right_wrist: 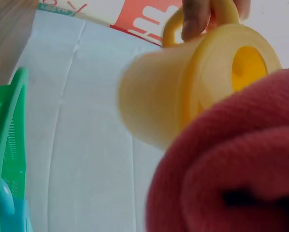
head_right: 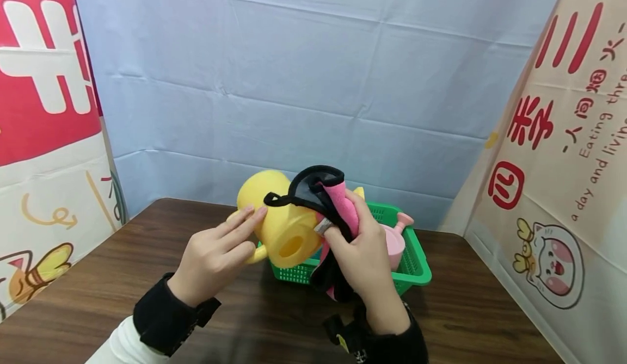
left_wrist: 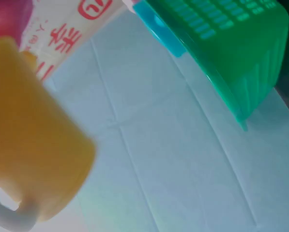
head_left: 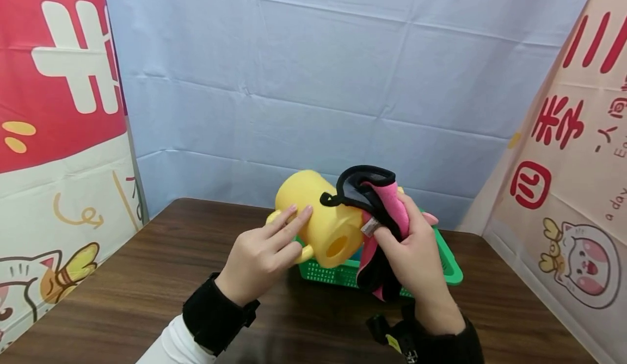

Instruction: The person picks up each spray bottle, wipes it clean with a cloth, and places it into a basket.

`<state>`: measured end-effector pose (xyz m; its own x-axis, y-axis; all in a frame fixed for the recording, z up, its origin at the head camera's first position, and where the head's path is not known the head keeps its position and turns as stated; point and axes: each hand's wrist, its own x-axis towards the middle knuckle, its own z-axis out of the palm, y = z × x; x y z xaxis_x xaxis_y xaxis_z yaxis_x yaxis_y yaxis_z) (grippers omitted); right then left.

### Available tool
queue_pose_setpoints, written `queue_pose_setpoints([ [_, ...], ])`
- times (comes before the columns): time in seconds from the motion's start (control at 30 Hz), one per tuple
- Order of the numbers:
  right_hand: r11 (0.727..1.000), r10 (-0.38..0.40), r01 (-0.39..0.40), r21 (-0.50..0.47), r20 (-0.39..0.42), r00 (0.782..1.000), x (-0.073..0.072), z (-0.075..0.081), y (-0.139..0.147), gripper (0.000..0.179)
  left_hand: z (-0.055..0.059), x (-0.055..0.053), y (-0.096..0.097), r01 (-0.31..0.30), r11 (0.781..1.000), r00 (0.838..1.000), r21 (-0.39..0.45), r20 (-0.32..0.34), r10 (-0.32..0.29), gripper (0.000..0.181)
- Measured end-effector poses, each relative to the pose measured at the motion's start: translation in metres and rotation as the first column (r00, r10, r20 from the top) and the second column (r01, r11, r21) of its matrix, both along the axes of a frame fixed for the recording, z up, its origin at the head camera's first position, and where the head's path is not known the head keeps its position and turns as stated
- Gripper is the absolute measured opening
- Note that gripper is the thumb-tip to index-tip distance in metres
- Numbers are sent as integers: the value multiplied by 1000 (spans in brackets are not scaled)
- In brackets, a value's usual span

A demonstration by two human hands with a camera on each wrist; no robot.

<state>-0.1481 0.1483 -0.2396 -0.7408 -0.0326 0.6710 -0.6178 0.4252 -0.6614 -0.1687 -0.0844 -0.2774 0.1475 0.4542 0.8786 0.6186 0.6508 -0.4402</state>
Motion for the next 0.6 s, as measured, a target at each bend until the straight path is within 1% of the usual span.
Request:
queue_pose_setpoints([
  [0.03,999,32,-33,-27,-13,999,2,0,0,47,2,0,0,0,1000,999,20,-33,0,36],
  [0.07,997,61,-64,-46,-57,997,3,-1,-1,48,3,0,-1,-11,999,997,52,-71,15,35],
  [0.1,994,85,-93,-59,-118,989,4,-1,-2,47,4,-1,-1,-22,995,994,96,-100,32,34],
  [0.13,992,100,-113,-63,-180,979,5,-2,-4,46,4,-1,-1,-38,989,992,142,-116,55,32],
  [0.2,989,113,-135,-55,-299,947,8,-3,-6,46,3,-1,-3,-63,974,990,218,-106,88,29],
  [0.23,989,118,-142,-45,-351,929,9,-3,-8,45,1,-2,-5,-78,968,992,240,-75,99,28],
  [0.27,988,125,-150,-32,-401,908,9,-3,-9,45,0,-1,-6,-81,965,995,250,-35,93,26],
  [0.33,990,123,-144,-8,-470,874,9,-3,-13,45,-2,-1,-7,-65,971,997,232,64,51,25],
  [0.37,991,120,-135,5,-498,859,8,-3,-14,46,-3,-1,-7,-51,975,993,214,118,26,25],
  [0.4,992,116,-126,16,-521,846,6,-3,-15,46,-5,0,-7,-31,979,984,200,176,-5,22],
  [0.47,995,99,-94,36,-553,827,2,-5,-17,47,-7,0,-6,-7,983,962,183,271,-44,17],
  [0.53,996,94,-72,61,-573,814,-3,-7,-16,48,-9,0,-5,5,984,938,180,341,-67,26],
  [0.6,994,99,-55,92,-581,808,-7,-9,-16,48,-10,0,-5,9,983,918,183,389,-81,39],
])
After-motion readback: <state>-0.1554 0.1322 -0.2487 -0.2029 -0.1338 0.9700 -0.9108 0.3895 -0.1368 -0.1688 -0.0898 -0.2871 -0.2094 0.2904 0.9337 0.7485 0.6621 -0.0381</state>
